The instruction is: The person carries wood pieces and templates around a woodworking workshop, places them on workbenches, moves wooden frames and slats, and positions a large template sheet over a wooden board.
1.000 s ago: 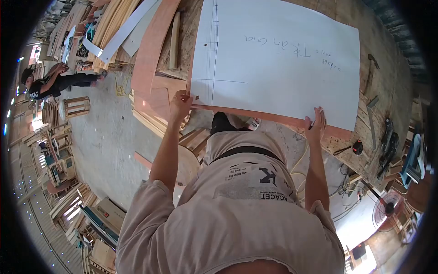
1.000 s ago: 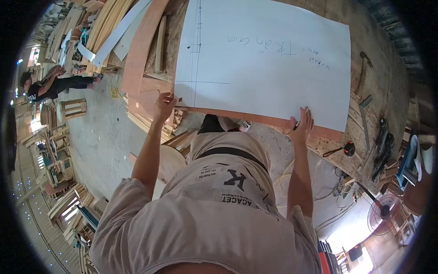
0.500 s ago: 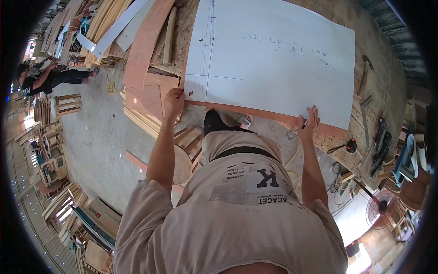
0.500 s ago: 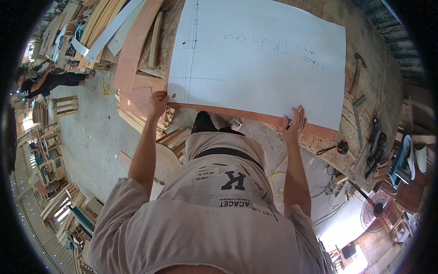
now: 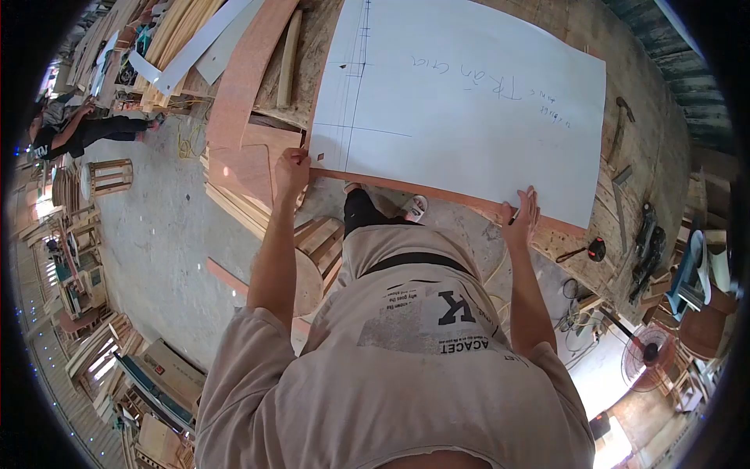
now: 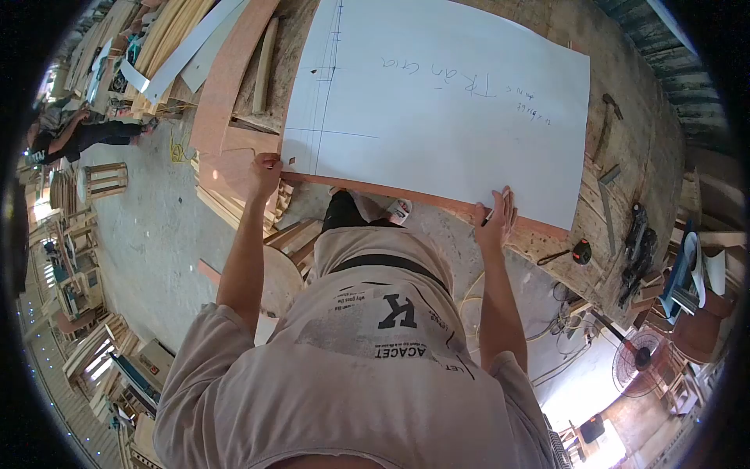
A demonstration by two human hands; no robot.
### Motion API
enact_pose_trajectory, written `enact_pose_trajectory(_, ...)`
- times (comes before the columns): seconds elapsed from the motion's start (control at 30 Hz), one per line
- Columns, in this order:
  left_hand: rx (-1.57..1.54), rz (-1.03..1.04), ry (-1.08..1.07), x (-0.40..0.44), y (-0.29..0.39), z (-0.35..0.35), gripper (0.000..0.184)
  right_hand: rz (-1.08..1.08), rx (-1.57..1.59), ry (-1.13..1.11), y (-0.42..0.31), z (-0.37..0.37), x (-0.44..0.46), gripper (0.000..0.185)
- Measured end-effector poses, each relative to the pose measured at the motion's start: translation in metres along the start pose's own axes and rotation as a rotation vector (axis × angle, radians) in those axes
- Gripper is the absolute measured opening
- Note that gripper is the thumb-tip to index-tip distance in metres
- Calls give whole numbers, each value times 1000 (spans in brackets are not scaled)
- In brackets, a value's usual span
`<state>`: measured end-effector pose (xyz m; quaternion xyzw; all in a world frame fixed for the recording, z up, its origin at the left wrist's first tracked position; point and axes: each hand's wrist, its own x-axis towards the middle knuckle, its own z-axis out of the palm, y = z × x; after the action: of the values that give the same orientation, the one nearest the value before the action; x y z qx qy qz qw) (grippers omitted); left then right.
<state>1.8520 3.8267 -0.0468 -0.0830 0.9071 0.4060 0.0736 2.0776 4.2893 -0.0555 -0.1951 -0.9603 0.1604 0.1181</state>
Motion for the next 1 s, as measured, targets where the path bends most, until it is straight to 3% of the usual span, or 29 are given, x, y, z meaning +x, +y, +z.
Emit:
enact_pose_trajectory(0.3, 67, 72, 45, 1, 5, -7, 22, 29, -17, 14, -15, 3, -10, 41)
enact_pose_trajectory(0.4, 229, 147, 138, -5, 24, -13, 22, 28, -12, 19, -18, 4, -8, 41)
enact_pose_trajectory(0.53, -672, 118, -354, -71, 171, -32, 7, 24, -10, 50, -15, 0, 2, 41)
enact_pose_trajectory(0.6, -941, 310, -768, -115, 236, -56, 6, 7, -27, 65, -13, -1, 3, 43)
enact_pose_trajectory(0.63, -1149, 465, -940, -130, 258, -59, 16, 10, -26, 65, -13, 0, 1, 43)
enact_pose_trajectory(0.67, -1279, 480, -1076, -149, 279, -68, 27, 16, -16, 49, -14, 2, -2, 43)
enact_pose_trajectory(0.7, -1445, 635, -1259, -156, 298, -69, 33, 22, -6, 33, -15, 3, -5, 43)
enact_pose_trajectory(0.77, -1603, 724, -1560, -171, 326, -80, 40, 8, 13, 41, -13, 4, -3, 43)
enact_pose_trajectory(0.87, -1766, 783, -1686, -178, 362, -90, 25, 1, 41, 16, -7, 7, -3, 43)
enact_pose_trajectory(1.0, -1860, 732, -1711, -186, 357, -90, 25, 13, 63, 2, 5, 13, 10, 45)
